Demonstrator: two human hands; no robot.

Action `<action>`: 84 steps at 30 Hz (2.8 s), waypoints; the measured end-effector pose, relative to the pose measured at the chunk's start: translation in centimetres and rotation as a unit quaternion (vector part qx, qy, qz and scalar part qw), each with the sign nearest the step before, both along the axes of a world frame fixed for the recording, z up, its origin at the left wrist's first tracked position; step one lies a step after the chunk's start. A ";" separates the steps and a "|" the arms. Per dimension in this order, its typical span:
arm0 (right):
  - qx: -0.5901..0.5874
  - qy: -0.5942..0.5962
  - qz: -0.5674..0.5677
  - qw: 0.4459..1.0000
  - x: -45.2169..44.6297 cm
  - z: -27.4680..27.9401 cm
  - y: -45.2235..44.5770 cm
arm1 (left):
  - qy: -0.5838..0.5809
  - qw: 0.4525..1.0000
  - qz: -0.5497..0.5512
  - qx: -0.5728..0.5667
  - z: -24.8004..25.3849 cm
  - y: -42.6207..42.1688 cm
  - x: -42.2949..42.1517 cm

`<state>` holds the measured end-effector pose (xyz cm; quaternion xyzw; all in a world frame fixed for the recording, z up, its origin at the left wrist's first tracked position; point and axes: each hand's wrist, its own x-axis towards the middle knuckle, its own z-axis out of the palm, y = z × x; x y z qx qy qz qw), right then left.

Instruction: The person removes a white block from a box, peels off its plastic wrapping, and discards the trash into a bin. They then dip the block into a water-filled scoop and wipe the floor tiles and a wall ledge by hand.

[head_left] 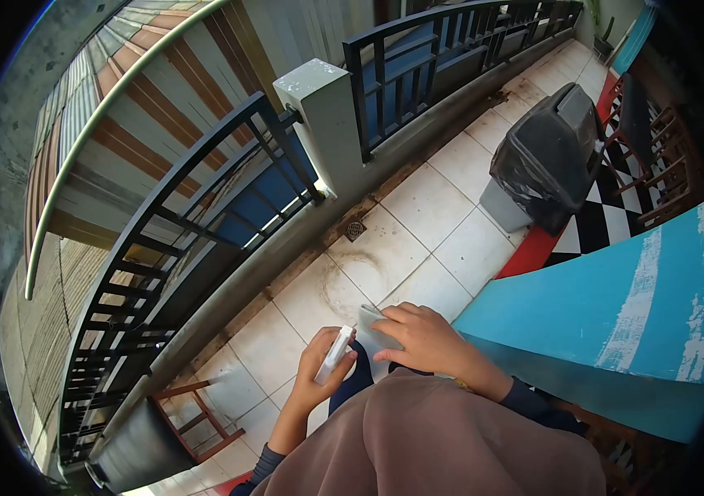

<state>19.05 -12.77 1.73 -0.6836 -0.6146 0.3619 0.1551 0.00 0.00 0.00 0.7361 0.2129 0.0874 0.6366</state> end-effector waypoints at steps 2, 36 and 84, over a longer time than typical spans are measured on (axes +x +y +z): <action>0.078 -0.022 -0.048 0.996 -1.1 -0.5 -1.8 | -0.058 0.992 -0.053 0.096 -0.1 -0.7 0.5; 0.311 -0.035 -0.550 0.774 -14.8 -51.7 -17.2 | -0.174 0.891 -0.374 0.189 -50.8 -15.4 4.1; 0.284 0.018 -0.642 0.712 -2.3 -72.3 -28.6 | 0.095 0.973 -0.060 -0.202 -83.2 -27.3 7.3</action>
